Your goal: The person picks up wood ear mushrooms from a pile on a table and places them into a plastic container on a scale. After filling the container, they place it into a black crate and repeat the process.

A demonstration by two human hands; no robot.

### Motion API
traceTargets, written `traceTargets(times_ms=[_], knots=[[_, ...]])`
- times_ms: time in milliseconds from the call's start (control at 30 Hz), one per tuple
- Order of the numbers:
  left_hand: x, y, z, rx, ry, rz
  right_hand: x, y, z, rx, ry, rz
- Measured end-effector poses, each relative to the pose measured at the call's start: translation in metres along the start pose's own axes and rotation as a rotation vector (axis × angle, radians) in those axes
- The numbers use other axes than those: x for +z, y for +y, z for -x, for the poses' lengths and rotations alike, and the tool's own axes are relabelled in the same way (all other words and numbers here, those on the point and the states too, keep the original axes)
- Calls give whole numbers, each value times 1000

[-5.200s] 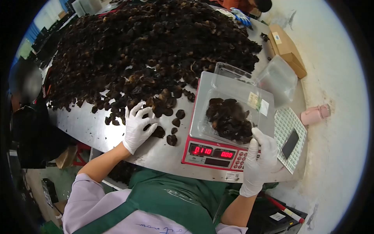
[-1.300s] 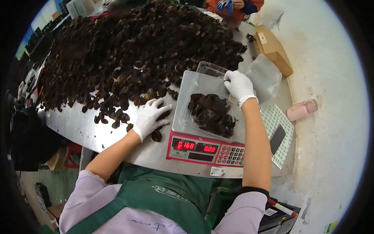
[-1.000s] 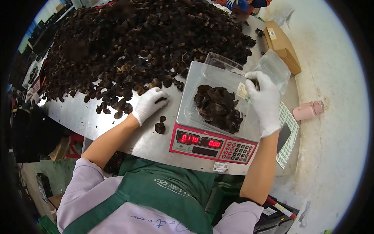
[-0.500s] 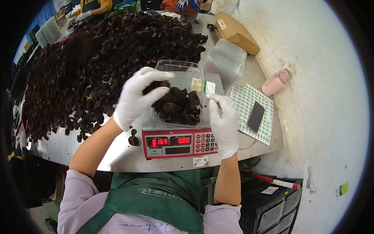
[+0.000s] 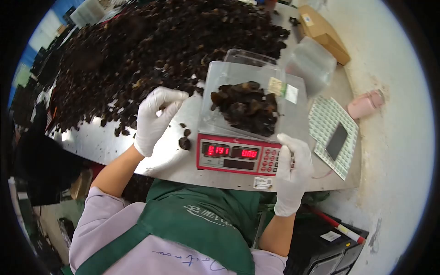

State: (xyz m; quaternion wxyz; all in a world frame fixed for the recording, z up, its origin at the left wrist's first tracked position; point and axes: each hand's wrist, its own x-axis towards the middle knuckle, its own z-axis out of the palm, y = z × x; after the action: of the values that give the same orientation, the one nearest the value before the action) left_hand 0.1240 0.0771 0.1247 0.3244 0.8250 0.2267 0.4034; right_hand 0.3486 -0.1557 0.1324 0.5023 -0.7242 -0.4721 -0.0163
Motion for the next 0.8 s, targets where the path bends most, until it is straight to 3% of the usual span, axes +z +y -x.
traceTargets(times_ms=[33, 100, 167, 300, 400, 567, 633, 700, 767, 800], knots=[[-4, -14, 21, -26, 26, -53, 5, -1, 6, -1, -2, -32], [-2, -33, 68, -286, -20, 53, 18, -7, 16, -28, -61, -36], [-3, -43, 100, -193, -140, -247, 30, -17, 24, -93, -153, -10], [17, -59, 116, -323, -33, -286, 51, -24, 31, -63, -212, -53], [23, -67, 107, -267, -193, -419, 60, -32, 34, -85, -229, -51], [13, -66, 119, -142, -219, -305, 56, -40, 28, -121, -194, -21], [-13, -67, 135, -544, -235, 270, 46, -42, 22, -104, -180, 13], [-71, -29, 131, -660, -272, 315, 36, -40, 15, -92, -166, 40], [-123, -27, 159, -688, -371, 22, 27, -35, 7, -142, -96, 85], [-148, -13, 160, -764, -598, -210, 24, -27, 4, -153, -70, 64]])
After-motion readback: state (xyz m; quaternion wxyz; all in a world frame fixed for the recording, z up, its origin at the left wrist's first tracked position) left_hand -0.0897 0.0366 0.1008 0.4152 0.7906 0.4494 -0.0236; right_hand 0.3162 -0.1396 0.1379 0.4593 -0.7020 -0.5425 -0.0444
